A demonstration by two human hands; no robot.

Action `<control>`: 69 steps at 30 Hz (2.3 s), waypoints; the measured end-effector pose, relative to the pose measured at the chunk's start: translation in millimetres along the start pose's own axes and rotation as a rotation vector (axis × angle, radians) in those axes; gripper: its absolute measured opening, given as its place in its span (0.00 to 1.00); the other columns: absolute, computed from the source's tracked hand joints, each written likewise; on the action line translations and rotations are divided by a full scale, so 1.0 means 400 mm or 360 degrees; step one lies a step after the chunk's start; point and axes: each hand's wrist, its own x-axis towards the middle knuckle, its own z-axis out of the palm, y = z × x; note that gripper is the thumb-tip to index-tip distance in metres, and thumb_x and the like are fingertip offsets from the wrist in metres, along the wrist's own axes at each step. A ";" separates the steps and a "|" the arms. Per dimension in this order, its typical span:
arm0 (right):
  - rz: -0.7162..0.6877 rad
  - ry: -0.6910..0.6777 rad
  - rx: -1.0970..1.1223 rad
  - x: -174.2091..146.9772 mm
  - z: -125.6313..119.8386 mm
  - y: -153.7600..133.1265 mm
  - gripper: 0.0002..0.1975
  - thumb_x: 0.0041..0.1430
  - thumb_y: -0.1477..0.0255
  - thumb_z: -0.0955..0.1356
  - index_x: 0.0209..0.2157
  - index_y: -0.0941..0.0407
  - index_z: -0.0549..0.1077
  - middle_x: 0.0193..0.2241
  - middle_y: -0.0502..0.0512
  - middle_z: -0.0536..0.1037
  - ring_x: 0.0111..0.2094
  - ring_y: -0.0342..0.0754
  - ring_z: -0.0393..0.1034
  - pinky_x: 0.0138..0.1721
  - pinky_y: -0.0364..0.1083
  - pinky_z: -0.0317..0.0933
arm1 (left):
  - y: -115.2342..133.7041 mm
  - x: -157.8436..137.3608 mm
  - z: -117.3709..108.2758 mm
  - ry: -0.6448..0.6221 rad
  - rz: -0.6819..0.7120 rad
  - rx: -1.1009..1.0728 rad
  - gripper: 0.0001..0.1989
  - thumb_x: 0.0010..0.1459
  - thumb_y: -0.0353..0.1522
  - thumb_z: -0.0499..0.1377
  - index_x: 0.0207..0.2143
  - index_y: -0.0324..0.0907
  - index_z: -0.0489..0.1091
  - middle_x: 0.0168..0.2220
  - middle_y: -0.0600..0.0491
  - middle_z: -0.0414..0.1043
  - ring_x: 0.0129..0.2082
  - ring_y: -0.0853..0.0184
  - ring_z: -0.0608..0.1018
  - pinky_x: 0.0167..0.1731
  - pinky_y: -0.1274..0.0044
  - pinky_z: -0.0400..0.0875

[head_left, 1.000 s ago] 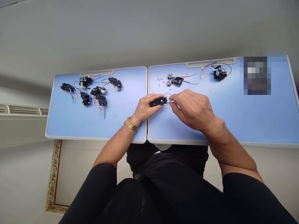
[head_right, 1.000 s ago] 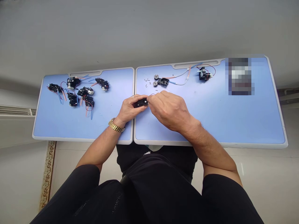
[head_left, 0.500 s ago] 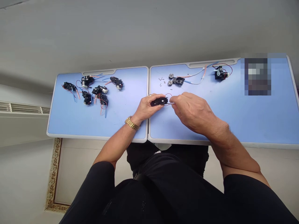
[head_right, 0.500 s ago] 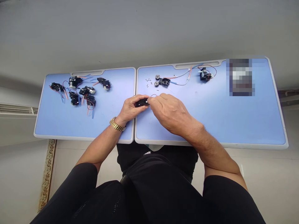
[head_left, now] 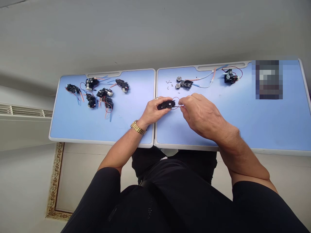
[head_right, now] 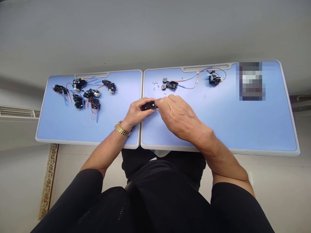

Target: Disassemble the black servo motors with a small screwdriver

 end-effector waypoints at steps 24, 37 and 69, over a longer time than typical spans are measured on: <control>0.0085 0.0073 -0.0091 0.002 0.009 0.006 0.08 0.78 0.75 0.61 0.47 0.52 0.71 0.31 0.53 0.75 0.34 0.53 0.66 0.40 0.53 0.60 | -0.007 0.001 0.000 0.0009 0.0071 -0.0009 0.18 0.65 0.31 0.71 0.57 0.47 0.83 0.47 0.50 0.86 0.45 0.64 0.84 0.50 0.70 0.79; 0.0255 0.0096 0.0009 -0.007 0.012 -0.006 0.06 0.78 0.72 0.63 0.50 0.52 0.70 0.35 0.55 0.77 0.36 0.53 0.69 0.39 0.53 0.61 | -0.012 0.001 0.002 0.0014 0.0083 0.0007 0.18 0.65 0.31 0.71 0.57 0.47 0.83 0.47 0.50 0.86 0.45 0.64 0.84 0.50 0.70 0.79; 0.0148 0.0002 0.0044 0.002 -0.006 0.004 0.09 0.76 0.75 0.62 0.52 0.52 0.71 0.42 0.59 0.80 0.41 0.56 0.70 0.46 0.56 0.63 | -0.008 -0.001 0.001 0.0011 0.0029 0.0022 0.19 0.64 0.31 0.71 0.57 0.47 0.83 0.47 0.50 0.86 0.44 0.64 0.83 0.50 0.69 0.79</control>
